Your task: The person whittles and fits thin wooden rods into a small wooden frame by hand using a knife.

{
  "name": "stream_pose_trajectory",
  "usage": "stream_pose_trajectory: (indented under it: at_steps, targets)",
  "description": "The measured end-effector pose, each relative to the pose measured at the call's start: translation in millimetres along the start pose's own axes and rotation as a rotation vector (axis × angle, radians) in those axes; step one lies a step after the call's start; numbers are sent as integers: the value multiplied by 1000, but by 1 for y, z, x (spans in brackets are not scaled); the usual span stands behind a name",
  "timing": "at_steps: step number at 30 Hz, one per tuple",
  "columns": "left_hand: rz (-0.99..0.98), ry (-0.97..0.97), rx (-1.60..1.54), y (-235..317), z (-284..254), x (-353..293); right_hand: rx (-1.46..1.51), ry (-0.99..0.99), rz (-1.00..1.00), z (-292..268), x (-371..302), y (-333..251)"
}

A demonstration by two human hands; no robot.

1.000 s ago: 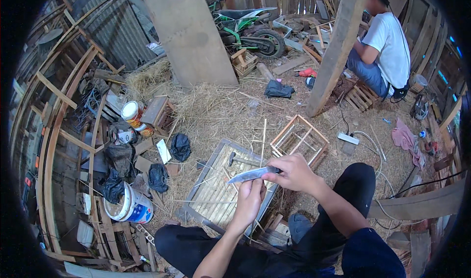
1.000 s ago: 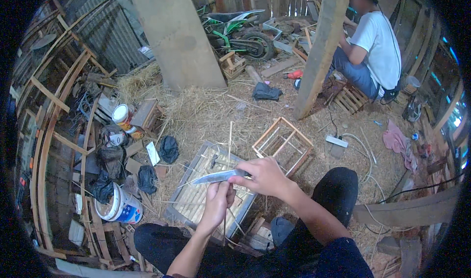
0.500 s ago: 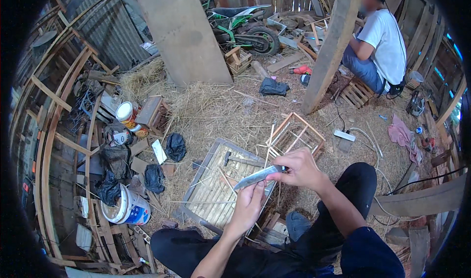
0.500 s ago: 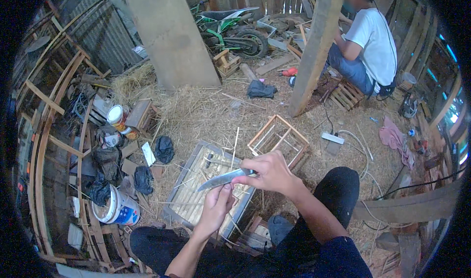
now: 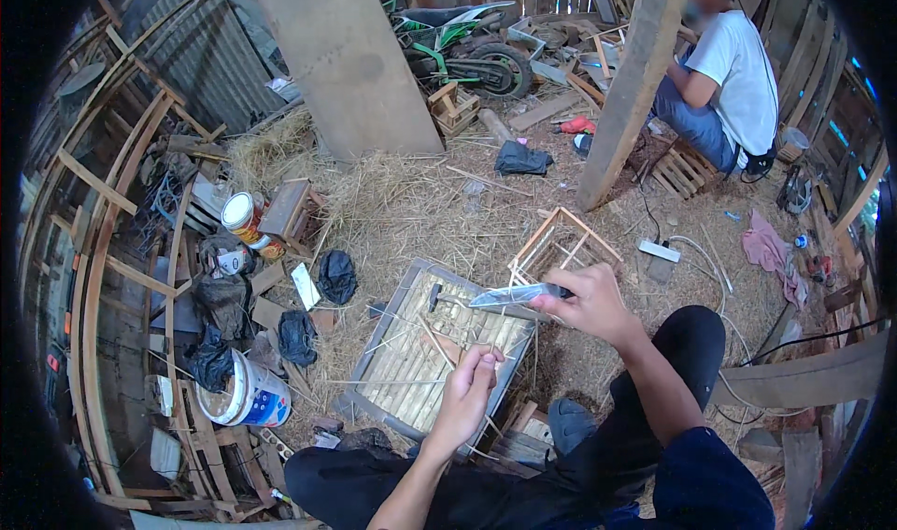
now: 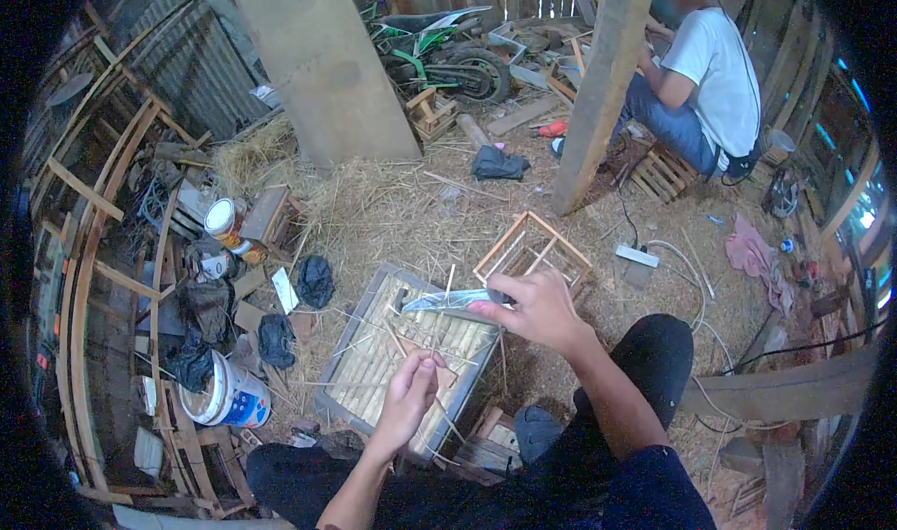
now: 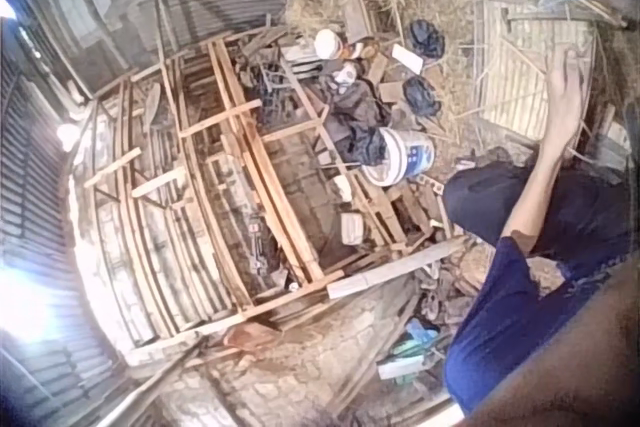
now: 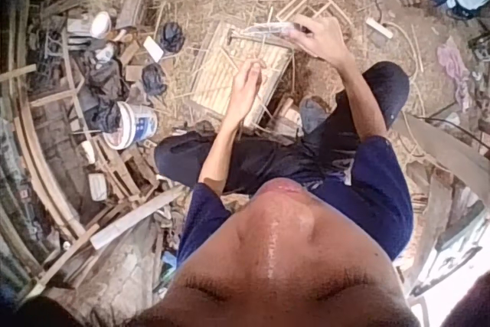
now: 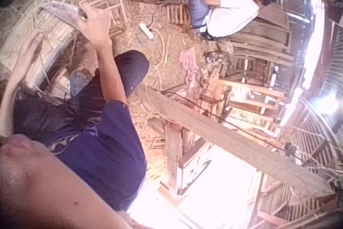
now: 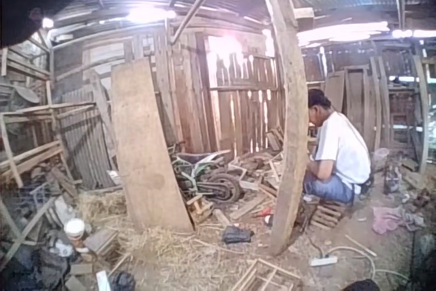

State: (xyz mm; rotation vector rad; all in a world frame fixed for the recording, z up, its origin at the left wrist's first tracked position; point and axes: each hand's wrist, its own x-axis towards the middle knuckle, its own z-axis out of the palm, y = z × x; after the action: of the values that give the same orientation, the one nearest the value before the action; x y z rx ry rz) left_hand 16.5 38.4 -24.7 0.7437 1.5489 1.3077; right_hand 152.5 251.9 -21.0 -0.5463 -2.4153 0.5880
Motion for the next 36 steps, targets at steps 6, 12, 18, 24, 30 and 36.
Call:
stream_pose_trajectory:
  at_steps: [6,12,18,24,30,36]
  targets:
    - [-12,8,19,14,5,6,10,-35,-21,6,0,-12]
    - [121,11,41,7,12,14,8,35,-129,7,7,-19]
    - [148,11,166,8,14,2,-78,141,-207,-4,9,-6]
    - [111,100,324,7,3,-11,-292,149,108,-1,-6,39]
    - [-72,205,-102,-12,-41,-31,-234,62,310,-36,-15,60]
    - [-61,146,-332,-10,-20,-5,20,-68,82,1,-16,-9]
